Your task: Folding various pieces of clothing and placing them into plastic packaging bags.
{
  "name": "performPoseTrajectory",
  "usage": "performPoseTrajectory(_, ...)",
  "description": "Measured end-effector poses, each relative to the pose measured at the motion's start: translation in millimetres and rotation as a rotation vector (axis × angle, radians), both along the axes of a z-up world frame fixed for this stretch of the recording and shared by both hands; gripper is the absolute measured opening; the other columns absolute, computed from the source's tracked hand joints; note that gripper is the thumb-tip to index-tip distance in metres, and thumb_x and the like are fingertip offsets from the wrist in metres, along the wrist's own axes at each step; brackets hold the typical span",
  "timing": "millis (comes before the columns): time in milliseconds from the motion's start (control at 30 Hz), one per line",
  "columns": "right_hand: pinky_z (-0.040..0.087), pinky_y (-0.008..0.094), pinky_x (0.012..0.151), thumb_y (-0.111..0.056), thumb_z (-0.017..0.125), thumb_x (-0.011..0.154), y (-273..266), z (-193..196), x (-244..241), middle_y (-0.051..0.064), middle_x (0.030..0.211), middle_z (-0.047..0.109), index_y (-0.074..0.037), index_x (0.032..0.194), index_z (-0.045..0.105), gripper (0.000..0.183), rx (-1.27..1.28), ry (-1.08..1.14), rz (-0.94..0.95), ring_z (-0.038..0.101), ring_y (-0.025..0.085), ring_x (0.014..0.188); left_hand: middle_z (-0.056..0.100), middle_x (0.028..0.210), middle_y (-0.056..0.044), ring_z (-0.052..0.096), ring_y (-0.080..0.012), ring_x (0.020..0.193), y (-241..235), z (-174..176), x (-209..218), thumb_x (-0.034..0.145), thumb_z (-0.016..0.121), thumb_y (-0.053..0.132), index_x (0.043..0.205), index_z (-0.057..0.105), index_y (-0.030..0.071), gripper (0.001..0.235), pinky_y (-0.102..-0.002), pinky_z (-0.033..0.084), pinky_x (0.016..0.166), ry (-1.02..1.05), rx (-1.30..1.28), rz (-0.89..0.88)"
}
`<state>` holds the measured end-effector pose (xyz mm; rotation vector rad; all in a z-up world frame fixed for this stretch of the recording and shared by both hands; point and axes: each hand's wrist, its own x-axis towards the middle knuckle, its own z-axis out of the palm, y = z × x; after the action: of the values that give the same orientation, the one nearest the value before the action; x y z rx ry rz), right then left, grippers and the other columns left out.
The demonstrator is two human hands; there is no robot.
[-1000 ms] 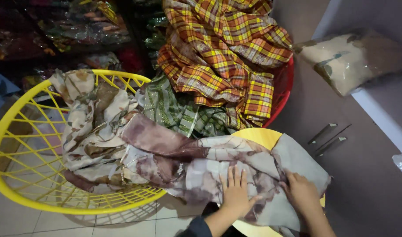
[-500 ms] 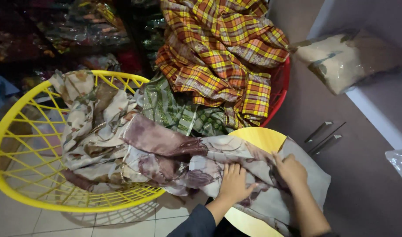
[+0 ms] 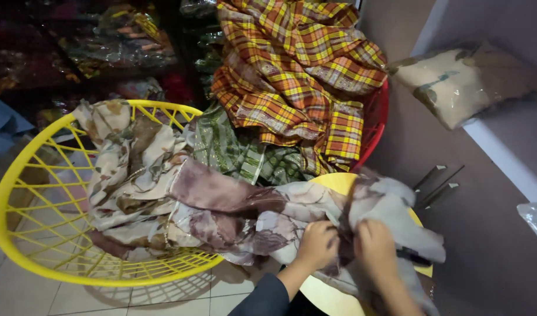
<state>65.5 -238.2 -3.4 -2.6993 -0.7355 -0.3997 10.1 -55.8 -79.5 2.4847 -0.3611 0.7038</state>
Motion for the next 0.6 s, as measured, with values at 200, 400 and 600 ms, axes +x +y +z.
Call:
performPoseTrajectory(200,0.049,0.049,0.089,-0.003,0.067,0.067,7,-25,-72,0.015,0.106,0.063,-0.003,0.1,0.063,0.033,0.294,-0.255,0.216,0.061,0.037,0.101,0.061,0.113,-0.021,0.059,-0.0404,0.108,11,-4,6,0.1,0.06,0.025,0.115,0.064,0.003,0.028,-0.048,0.048,0.094,-0.033,-0.691,0.196)
performPoseTrajectory(400,0.046,0.056,0.098,0.001,0.066,0.064,6,-53,-76,0.017,0.108,0.061,0.0,0.098,0.063,0.034,0.297,-0.262,0.091,0.059,0.04,0.102,0.058,0.084,-0.012,0.06,-0.0375,0.085,-11,16,17,0.092,0.074,0.024,0.087,0.053,0.01,0.025,-0.05,0.05,0.077,-0.362,-0.401,0.315)
performPoseTrajectory(600,0.046,0.053,0.093,-0.014,0.081,0.063,1,-69,-71,0.019,0.108,0.058,-0.001,0.088,0.061,0.034,0.366,-0.095,-0.026,0.054,0.043,0.106,0.072,0.096,-0.014,0.066,-0.0394,0.089,-12,59,55,0.077,0.081,0.031,0.112,0.063,0.005,0.047,-0.049,0.052,0.072,0.256,-0.51,0.355)
